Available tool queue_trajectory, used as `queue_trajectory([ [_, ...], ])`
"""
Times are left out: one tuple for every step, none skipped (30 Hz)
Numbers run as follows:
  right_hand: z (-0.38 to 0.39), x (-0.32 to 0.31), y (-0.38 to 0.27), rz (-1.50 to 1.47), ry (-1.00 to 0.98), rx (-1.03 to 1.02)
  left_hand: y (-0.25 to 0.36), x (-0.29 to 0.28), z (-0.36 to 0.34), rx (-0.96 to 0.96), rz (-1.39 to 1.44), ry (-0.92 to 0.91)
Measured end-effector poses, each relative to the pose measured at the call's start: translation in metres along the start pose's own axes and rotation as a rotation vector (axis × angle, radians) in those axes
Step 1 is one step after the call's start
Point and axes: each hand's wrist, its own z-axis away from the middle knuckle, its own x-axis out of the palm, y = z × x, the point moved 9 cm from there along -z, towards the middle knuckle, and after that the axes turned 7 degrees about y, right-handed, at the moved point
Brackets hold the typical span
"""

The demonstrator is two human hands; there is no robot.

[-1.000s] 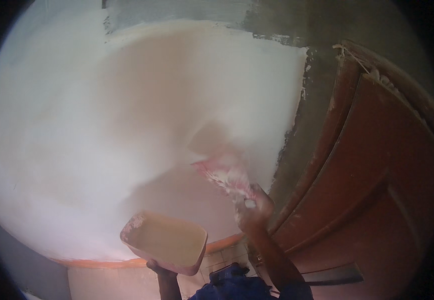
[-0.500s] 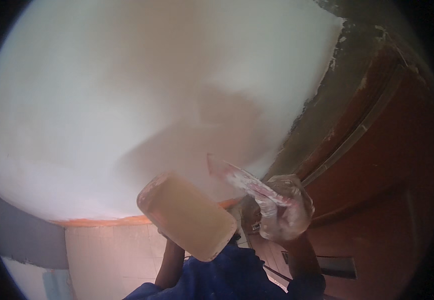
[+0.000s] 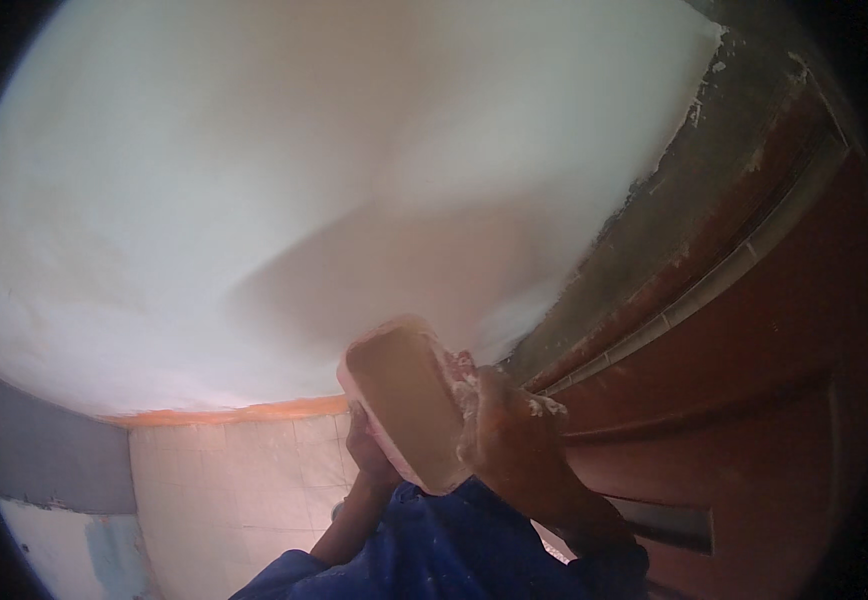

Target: The person applies plaster to a section of wall using a scraper and a plastic container.

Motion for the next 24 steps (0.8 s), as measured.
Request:
queue_trajectory([
  [0.001, 0.003, -0.002, 0.043, 0.003, -0.016, -0.002, -0.006, 0.0, -0.032, 0.013, 0.023],
  [0.0, 0.003, -0.002, 0.085, 0.004, -0.028, -0.002, -0.008, 0.001, -0.044, 0.033, 0.015],
  [0.0, 0.005, -0.003, 0.127, 0.005, -0.04, -0.002, -0.01, 0.002, -0.056, 0.052, 0.007],
  [0.002, 0.01, -0.003, 0.113, -0.016, -0.034, -0.003, -0.011, 0.002, -0.067, 0.072, -0.002],
  [0.004, 0.016, -0.006, 0.106, -0.032, -0.021, -0.002, -0.015, 0.002, -0.077, 0.087, -0.014],
  [0.006, 0.023, -0.007, 0.098, -0.047, -0.008, 0.0, -0.019, 0.001, -0.087, 0.103, -0.025],
  [0.008, 0.029, -0.008, 0.134, -0.043, 0.0, 0.001, -0.022, 0.0, -0.096, 0.119, -0.036],
  [0.009, 0.036, -0.005, 0.165, -0.042, 0.005, -0.001, -0.027, -0.001, -0.102, 0.108, -0.018],
  [0.01, 0.041, -0.002, 0.195, -0.042, 0.011, -0.004, -0.031, -0.002, -0.108, 0.097, 0.0],
  [0.01, 0.046, 0.0, 0.179, -0.041, 0.0, -0.006, -0.035, -0.003, -0.113, 0.087, 0.019],
  [0.011, 0.049, 0.002, 0.158, -0.039, -0.009, -0.004, -0.033, -0.003, -0.106, 0.096, -0.013],
  [0.012, 0.051, 0.004, 0.138, -0.036, -0.017, -0.001, -0.031, -0.003, -0.099, 0.106, -0.045],
  [0.012, 0.05, 0.005, 0.12, -0.036, -0.012, 0.0, -0.028, -0.003, -0.092, 0.117, -0.078],
  [0.01, 0.052, 0.006, 0.1, -0.038, -0.005, 0.002, -0.031, -0.003, -0.076, 0.067, -0.067],
  [0.009, 0.054, 0.006, 0.081, -0.04, 0.002, 0.004, -0.032, -0.002, -0.06, 0.018, -0.056],
  [0.01, 0.057, 0.003, 0.1, -0.044, -0.013, 0.004, -0.035, -0.001, -0.045, -0.032, -0.046],
  [0.011, 0.061, -0.002, 0.119, -0.047, -0.027, 0.004, -0.036, 0.0, -0.046, -0.058, -0.04],
  [0.012, 0.064, -0.006, 0.138, -0.05, -0.04, 0.003, -0.037, 0.001, -0.048, -0.084, -0.034],
  [0.013, 0.066, -0.007, 0.123, -0.038, -0.037, 0.002, -0.038, 0.001, -0.049, -0.11, -0.027],
  [0.013, 0.071, -0.006, 0.109, -0.026, -0.036, -0.001, -0.038, -0.001, -0.065, -0.057, -0.045],
  [0.014, 0.075, -0.004, 0.095, -0.013, -0.034, -0.003, -0.038, -0.004, -0.081, -0.003, -0.061],
  [0.016, 0.079, -0.002, 0.062, -0.012, -0.02, -0.006, -0.037, -0.005, -0.097, 0.051, -0.078],
  [0.017, 0.084, -0.001, 0.031, -0.013, -0.005, -0.007, -0.039, -0.007, -0.098, 0.035, -0.066],
  [0.018, 0.087, 0.001, -0.002, -0.013, 0.009, -0.007, -0.041, -0.008, -0.098, 0.02, -0.055],
])
